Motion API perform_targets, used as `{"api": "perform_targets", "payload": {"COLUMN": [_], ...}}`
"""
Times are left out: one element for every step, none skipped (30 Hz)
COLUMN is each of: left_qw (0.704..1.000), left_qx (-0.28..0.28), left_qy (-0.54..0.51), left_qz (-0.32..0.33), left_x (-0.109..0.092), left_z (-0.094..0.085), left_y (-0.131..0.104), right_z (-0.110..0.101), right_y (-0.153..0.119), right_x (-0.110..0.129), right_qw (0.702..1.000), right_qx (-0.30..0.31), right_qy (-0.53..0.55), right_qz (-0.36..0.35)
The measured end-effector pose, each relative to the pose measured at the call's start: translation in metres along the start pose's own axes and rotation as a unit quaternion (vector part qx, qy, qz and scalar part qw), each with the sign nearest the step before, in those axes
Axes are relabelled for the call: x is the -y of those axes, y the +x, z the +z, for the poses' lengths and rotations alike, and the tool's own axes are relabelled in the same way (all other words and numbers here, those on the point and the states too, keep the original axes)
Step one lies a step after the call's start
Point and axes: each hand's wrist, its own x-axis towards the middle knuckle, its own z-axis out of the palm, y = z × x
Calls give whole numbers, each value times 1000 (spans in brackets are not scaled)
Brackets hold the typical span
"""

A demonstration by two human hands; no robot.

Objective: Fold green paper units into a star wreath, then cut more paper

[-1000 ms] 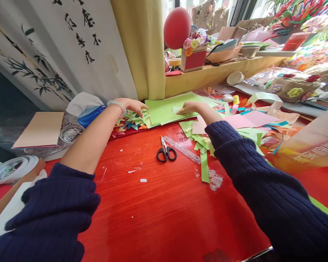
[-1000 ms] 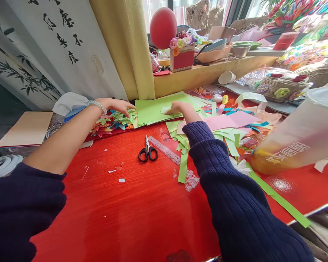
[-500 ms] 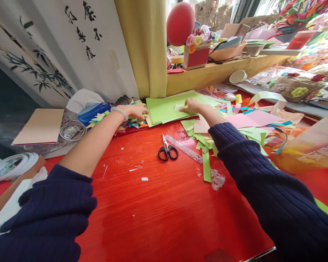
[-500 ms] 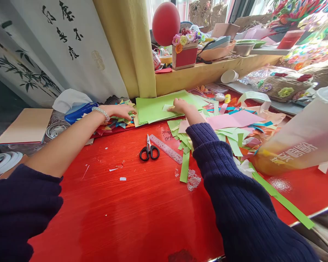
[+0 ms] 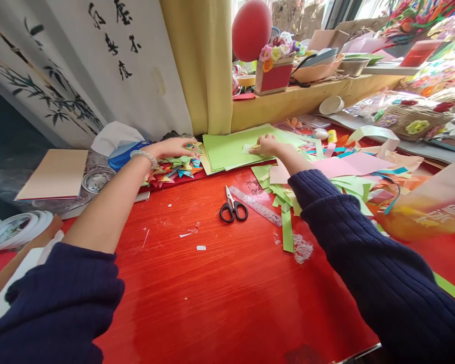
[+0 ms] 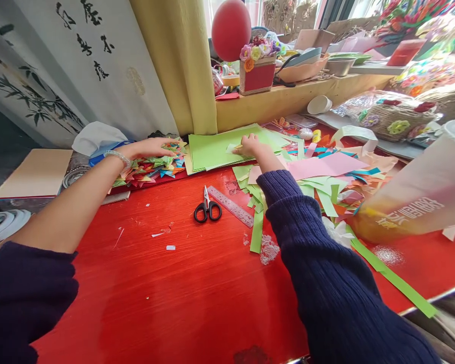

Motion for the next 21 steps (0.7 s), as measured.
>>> {"api": "perform_targets", "payload": {"left_qw": [999,998,996,995,994,993,992,991,989,988,985,980,974,968,958,954,950,943,937,934,933], "left_qx": [-28,-55,-77,-91,-99,-105,-109,-115,-124,-134,-144,-160,-175,-198,-234,-249,-261,-283,-293,-288,-282], "left_qy": [-20,-34,-38,-29,-15,-1,14,29,47,68,93,118,140,154,160,162,162,158,157,158,154], "left_qz": [-3,-8,-17,-28,-41,-53,-62,-64,-59,-45,-27,-6,12,24,36,44,53,73,104,139,161], "left_x": [2,5,9,13,18,21,25,27,27,26,23,18,10,-1,-15,-31,-50,-70,-91,-111,-128], "left_z": [-5,-9,-14,-18,-21,-24,-25,-25,-25,-23,-20,-16,-10,-2,7,17,29,41,52,63,71], "left_y": [-3,-6,-9,-12,-15,-18,-21,-24,-26,-29,-32,-36,-42,-48,-56,-65,-74,-83,-92,-99,-104], "right_z": [-1,-3,-5,-7,-10,-14,-17,-20,-22,-24,-25,-26,-26,-26,-27,-28,-31,-35,-41,-49,-59], "right_y": [-1,-2,-4,-5,-7,-9,-11,-13,-14,-16,-18,-19,-21,-22,-24,-25,-27,-28,-29,-31,-32], "right_x": [1,3,5,7,9,11,12,14,15,17,18,20,21,23,25,27,29,30,31,30,28], "right_qw": [1000,1000,1000,999,999,999,998,998,997,997,997,997,997,997,997,997,997,996,996,995,994], "right_qx": [5,11,17,25,33,41,50,59,65,69,72,73,73,72,70,68,66,66,69,76,84], "right_qy": [-6,-11,-15,-19,-21,-23,-24,-24,-23,-23,-23,-24,-26,-28,-30,-34,-37,-39,-40,-39,-36], "right_qz": [1,2,6,11,17,22,27,30,32,31,29,25,21,19,19,23,29,38,47,54,59]}}
